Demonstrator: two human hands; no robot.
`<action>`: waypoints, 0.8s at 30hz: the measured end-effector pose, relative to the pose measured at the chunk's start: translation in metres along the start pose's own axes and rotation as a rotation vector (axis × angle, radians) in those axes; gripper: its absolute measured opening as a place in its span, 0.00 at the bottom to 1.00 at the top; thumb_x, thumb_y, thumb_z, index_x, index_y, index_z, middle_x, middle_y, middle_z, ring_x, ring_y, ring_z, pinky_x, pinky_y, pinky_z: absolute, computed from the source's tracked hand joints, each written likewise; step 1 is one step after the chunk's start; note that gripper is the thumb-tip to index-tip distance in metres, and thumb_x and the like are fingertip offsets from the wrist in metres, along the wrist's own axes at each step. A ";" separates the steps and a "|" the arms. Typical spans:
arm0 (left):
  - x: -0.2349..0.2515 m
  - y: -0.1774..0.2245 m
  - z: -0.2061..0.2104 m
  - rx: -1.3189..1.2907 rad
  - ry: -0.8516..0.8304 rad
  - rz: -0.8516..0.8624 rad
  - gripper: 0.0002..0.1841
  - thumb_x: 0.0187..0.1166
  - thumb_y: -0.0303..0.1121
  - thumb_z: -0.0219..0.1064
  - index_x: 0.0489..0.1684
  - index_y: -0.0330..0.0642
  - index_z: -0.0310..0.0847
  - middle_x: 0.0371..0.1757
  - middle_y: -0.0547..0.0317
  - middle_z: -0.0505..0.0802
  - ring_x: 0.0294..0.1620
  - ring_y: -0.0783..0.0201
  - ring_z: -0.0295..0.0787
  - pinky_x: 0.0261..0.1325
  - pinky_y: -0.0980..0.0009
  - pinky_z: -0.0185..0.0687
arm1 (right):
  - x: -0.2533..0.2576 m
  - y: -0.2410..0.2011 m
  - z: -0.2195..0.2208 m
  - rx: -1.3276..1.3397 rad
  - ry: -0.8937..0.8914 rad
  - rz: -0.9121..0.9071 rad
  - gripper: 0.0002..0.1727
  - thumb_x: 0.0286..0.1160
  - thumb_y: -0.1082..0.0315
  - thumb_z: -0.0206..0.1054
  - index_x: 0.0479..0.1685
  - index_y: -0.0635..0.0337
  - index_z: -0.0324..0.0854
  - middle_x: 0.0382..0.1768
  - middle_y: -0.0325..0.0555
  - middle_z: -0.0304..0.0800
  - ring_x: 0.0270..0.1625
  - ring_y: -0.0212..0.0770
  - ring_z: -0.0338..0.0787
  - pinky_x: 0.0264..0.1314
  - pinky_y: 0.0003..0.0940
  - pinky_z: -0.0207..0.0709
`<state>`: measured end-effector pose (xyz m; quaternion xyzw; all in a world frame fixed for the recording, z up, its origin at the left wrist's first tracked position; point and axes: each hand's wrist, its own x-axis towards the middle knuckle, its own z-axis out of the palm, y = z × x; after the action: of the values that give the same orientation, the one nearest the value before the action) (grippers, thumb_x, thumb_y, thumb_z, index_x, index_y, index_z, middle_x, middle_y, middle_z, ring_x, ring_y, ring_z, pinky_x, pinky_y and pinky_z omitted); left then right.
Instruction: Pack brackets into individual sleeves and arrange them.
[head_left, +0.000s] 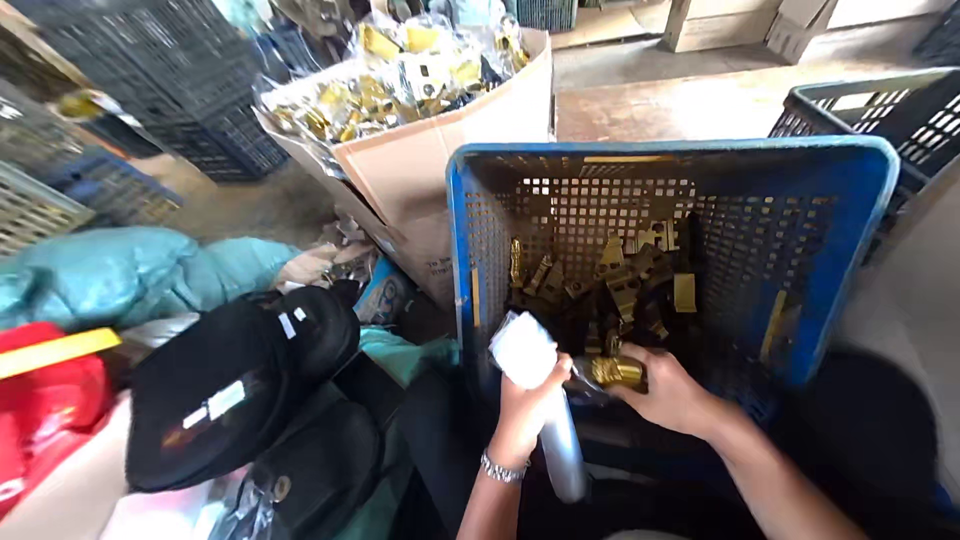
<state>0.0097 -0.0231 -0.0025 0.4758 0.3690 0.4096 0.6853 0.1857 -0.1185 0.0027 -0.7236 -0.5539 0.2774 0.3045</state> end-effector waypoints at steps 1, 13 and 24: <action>0.000 0.002 -0.010 -0.017 0.037 -0.021 0.19 0.73 0.17 0.68 0.62 0.25 0.73 0.44 0.53 0.93 0.40 0.65 0.93 0.48 0.69 0.92 | 0.005 -0.011 -0.021 -0.119 -0.242 0.075 0.27 0.69 0.72 0.77 0.68 0.75 0.79 0.58 0.72 0.87 0.65 0.64 0.87 0.74 0.57 0.75; 0.007 -0.001 -0.011 0.127 0.156 0.313 0.30 0.53 0.14 0.80 0.59 0.20 0.73 0.45 0.57 0.93 0.48 0.77 0.91 0.58 0.76 0.89 | 0.063 -0.075 -0.016 0.128 0.076 -0.411 0.25 0.80 0.63 0.69 0.68 0.74 0.79 0.63 0.67 0.86 0.58 0.53 0.91 0.63 0.47 0.84; 0.016 -0.021 0.003 0.151 -0.261 0.128 0.43 0.49 0.19 0.85 0.71 0.20 0.68 0.56 0.50 0.91 0.56 0.72 0.90 0.65 0.74 0.85 | 0.038 -0.007 0.017 0.691 -0.055 0.044 0.05 0.77 0.70 0.66 0.42 0.61 0.85 0.33 0.31 0.89 0.36 0.21 0.88 0.46 0.21 0.84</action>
<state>0.0234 -0.0140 -0.0237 0.5975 0.2757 0.3583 0.6623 0.1773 -0.0776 -0.0055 -0.5819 -0.4195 0.4742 0.5105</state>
